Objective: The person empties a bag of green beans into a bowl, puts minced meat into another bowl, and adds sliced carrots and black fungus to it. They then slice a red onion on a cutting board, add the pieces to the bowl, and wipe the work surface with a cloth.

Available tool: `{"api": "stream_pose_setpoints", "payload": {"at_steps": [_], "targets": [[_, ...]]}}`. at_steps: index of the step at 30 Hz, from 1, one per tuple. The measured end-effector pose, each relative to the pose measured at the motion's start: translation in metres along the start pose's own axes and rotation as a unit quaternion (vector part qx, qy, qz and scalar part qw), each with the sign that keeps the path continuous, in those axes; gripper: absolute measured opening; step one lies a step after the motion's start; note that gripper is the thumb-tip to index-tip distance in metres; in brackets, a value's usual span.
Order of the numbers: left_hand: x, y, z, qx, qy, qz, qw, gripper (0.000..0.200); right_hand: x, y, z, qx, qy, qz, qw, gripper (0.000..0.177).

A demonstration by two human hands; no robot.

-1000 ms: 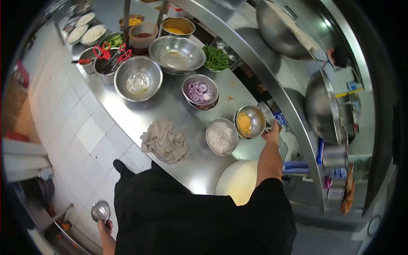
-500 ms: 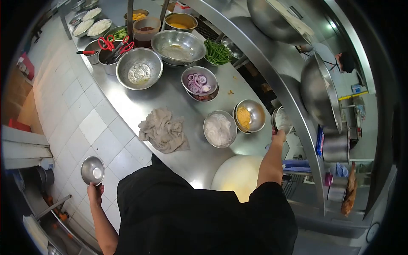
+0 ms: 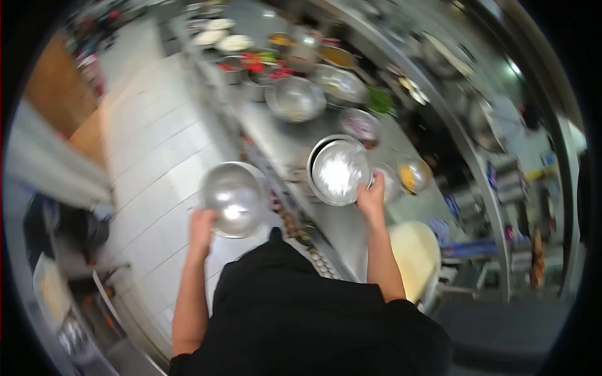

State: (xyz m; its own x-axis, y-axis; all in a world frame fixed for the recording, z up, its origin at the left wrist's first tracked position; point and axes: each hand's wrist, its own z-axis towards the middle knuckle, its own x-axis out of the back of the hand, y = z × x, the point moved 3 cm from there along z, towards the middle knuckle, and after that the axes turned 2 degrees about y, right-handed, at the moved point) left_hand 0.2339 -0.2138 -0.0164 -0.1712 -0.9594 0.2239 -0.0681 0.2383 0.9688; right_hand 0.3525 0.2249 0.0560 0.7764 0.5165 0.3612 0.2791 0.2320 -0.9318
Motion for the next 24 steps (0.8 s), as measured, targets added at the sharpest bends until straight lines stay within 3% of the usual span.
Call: {"api": "stream_pose_setpoints", "payload": {"at_steps": [2,3,4,7,9,11,13,15,18,19,21,22,24], "targets": [[0.014,-0.003,-0.013,0.060,-0.027,-0.009,0.998,0.034,-0.088,0.004,-0.061,0.034,-0.155,-0.087,0.984,0.041],[0.026,0.007,-0.030,0.024,0.020,0.035,0.999,0.038,-0.128,0.025,-0.086,0.093,-0.201,-0.086,0.971,0.039],[0.041,-0.010,-0.039,-0.117,0.063,0.075,0.988,0.043,-0.169,0.039,-0.111,0.155,-0.247,-0.078,0.953,0.036],[0.111,-0.055,-0.088,0.116,0.140,0.010,0.983,0.064,-0.245,0.000,-0.231,0.128,-0.440,0.000,0.889,0.032],[0.158,-0.103,-0.127,0.167,0.245,0.025,0.955,0.059,-0.280,-0.007,-0.294,0.033,-0.560,-0.055,0.826,0.025],[0.198,-0.117,-0.176,0.304,0.104,-0.203,0.925,0.052,-0.303,-0.031,-0.355,0.019,-0.639,-0.089,0.764,0.028],[0.239,-0.147,-0.218,0.291,0.193,-0.212,0.913,0.048,-0.333,-0.039,-0.404,0.008,-0.695,-0.126,0.708,0.032],[0.274,-0.168,-0.252,0.279,0.259,-0.214,0.899,0.044,-0.360,-0.046,-0.441,-0.076,-0.784,-0.026,0.616,0.046],[0.320,-0.194,-0.315,0.272,0.341,-0.371,0.820,0.045,-0.400,-0.077,-0.485,-0.089,-0.805,-0.024,0.586,0.044],[0.333,-0.200,-0.333,0.271,0.357,-0.372,0.813,0.045,-0.420,-0.085,-0.495,-0.069,-0.808,-0.039,0.584,0.043],[0.365,-0.204,-0.373,0.194,0.496,-0.417,0.736,0.043,-0.465,-0.088,-0.515,-0.037,-0.809,-0.074,0.583,0.040],[0.382,-0.206,-0.394,0.192,0.510,-0.413,0.729,0.043,-0.488,-0.087,-0.525,-0.008,-0.798,-0.106,0.594,0.038],[0.411,-0.203,-0.439,0.174,0.603,-0.409,0.663,0.042,-0.527,-0.093,-0.547,0.005,-0.804,-0.119,0.583,0.035]]}}
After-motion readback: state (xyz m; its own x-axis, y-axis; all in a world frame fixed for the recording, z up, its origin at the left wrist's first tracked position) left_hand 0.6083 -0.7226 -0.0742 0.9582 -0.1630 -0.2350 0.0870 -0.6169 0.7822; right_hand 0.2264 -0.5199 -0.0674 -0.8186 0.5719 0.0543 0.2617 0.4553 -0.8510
